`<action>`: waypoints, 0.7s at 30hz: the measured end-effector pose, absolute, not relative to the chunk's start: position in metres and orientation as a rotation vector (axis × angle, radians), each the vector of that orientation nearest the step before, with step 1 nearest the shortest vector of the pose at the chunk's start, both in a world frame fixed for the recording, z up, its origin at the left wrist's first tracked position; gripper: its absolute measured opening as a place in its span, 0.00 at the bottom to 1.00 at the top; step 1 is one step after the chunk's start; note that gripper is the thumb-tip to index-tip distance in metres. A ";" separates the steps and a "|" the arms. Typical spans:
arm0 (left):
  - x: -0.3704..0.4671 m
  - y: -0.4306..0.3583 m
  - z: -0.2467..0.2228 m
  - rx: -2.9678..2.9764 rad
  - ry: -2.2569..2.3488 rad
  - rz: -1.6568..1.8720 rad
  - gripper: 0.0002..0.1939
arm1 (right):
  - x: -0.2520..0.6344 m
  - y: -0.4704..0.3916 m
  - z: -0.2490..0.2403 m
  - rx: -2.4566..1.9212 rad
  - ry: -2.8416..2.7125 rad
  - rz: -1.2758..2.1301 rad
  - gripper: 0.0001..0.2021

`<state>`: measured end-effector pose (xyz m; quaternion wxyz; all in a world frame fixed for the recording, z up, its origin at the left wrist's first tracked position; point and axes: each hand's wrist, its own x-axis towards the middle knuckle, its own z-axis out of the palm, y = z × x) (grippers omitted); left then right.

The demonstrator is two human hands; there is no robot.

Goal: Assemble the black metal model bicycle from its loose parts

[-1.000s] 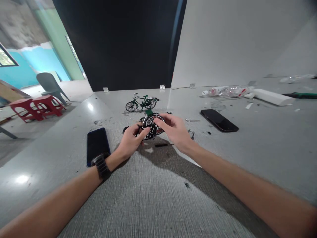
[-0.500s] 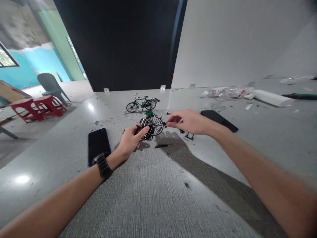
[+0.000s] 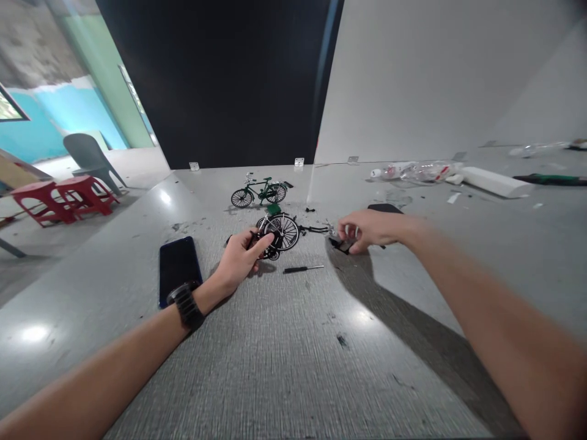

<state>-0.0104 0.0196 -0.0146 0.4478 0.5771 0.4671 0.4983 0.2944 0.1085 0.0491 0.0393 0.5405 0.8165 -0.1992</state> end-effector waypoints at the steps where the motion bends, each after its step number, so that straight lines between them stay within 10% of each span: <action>1: -0.011 0.020 -0.015 1.430 1.150 1.240 0.18 | 0.294 0.110 0.047 1.658 2.543 -0.589 0.13; 21: -0.011 0.022 -0.015 1.402 1.151 1.274 0.17 | 0.276 0.110 0.042 1.562 2.721 -0.542 0.11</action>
